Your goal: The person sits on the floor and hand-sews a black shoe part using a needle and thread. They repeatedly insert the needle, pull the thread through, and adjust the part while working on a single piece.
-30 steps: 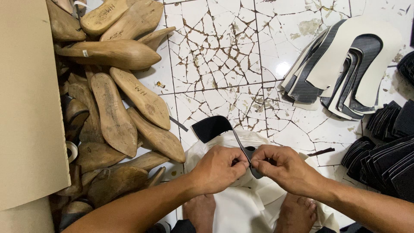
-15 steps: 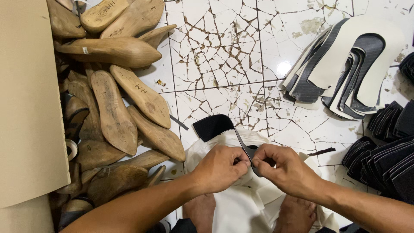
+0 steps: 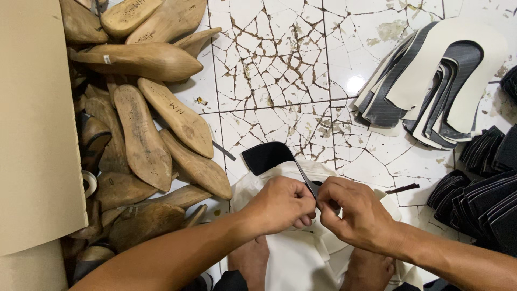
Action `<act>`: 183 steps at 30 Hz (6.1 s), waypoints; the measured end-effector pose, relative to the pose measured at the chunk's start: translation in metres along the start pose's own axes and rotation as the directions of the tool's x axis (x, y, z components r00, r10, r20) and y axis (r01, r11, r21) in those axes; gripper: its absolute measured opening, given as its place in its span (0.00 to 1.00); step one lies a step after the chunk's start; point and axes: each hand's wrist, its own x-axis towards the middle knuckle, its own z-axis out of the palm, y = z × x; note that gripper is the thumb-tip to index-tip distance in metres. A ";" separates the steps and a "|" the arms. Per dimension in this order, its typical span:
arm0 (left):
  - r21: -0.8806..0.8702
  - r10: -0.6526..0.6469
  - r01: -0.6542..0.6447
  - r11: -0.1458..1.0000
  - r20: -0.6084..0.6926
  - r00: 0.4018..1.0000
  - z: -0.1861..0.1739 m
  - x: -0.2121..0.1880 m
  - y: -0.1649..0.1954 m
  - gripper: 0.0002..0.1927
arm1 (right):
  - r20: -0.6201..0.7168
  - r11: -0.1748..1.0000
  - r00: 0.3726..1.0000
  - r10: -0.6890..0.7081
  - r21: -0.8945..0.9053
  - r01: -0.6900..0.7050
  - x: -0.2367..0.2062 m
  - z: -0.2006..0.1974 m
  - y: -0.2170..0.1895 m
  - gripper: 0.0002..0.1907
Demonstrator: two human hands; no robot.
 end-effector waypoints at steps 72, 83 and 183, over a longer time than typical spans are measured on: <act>0.122 0.197 -0.190 0.974 -0.046 0.979 -0.001 -0.016 0.003 0.08 | 0.173 0.912 0.981 0.087 0.383 -0.149 -0.003 -0.014 0.001 0.08; 0.392 0.241 -0.169 0.904 -0.142 0.960 -0.028 0.002 0.005 0.17 | -0.095 0.947 0.942 0.322 0.044 -0.319 0.019 -0.043 0.044 0.10; 0.532 0.700 -0.661 0.530 0.166 0.695 -0.016 -0.008 0.076 0.13 | 0.085 0.667 0.959 0.272 0.702 -0.252 -0.005 -0.053 0.015 0.10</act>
